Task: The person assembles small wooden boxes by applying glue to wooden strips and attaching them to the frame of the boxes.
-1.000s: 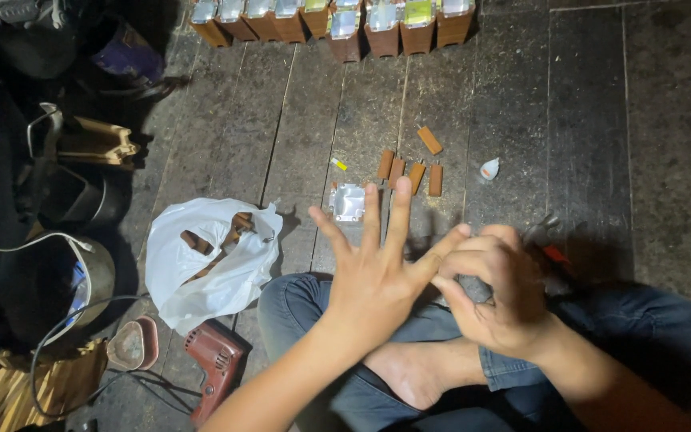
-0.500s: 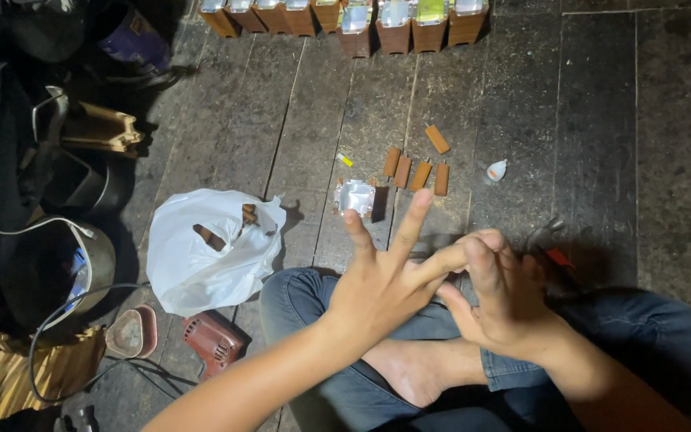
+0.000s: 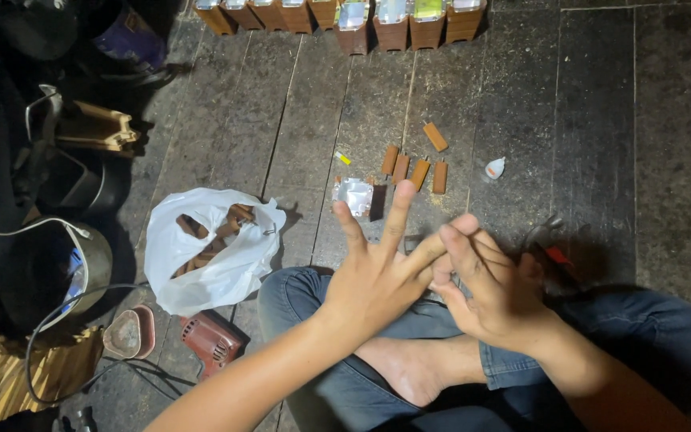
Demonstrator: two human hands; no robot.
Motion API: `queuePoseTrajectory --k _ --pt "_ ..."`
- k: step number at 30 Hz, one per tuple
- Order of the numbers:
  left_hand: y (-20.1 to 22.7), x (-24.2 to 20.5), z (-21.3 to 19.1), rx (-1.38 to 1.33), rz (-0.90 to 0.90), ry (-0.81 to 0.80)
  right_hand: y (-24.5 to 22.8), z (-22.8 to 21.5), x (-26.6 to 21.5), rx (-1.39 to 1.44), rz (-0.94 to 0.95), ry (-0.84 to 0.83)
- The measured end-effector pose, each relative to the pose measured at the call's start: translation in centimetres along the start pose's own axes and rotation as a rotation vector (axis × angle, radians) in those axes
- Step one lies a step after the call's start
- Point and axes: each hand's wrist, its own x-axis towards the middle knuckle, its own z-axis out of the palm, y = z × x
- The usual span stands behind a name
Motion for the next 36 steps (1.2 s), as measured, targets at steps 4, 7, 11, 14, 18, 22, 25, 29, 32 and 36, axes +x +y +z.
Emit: queuePoseTrajectory --k 4,7,11,14,18,22,25,29,32,36 --pt "-0.1 0.0 -0.4 0.066 -0.022 0.039 0.1 0.1 0.2 0.148 0.054 0.015" --pt "0.1 -0.1 -0.4 0.064 -0.046 0.067 0.6 0.4 -0.6 0.105 0.003 0.045" --pt "0.3 -0.2 -0.3 0.07 -0.03 0.053 0.7 0.5 -0.6 0.077 -0.016 0.007" --pt "0.4 -0.3 -0.3 0.053 -0.014 0.038 0.5 0.4 -0.5 0.035 -0.044 -0.026" --pt "0.5 -0.6 -0.1 0.049 -0.003 0.024 -0.1 0.1 0.7 0.134 -0.058 -0.061" --pt "0.8 -0.7 0.4 0.075 -0.02 0.07 -0.2 0.4 0.7 0.129 -0.032 -0.056" --pt "1.1 -0.2 0.6 0.125 -0.044 0.047 -0.1 0.7 1.3 0.159 0.001 -0.052" --pt "1.6 0.7 1.1 0.106 -0.136 0.181 -0.2 0.7 2.5 0.161 -0.071 0.036" --pt "2.2 0.6 1.7 0.132 -0.186 0.177 -0.8 0.3 3.4 0.147 -0.076 0.044" --pt "2.4 0.5 1.8 0.141 -0.21 0.164 -0.9 0.4 3.9 0.136 -0.096 0.047"
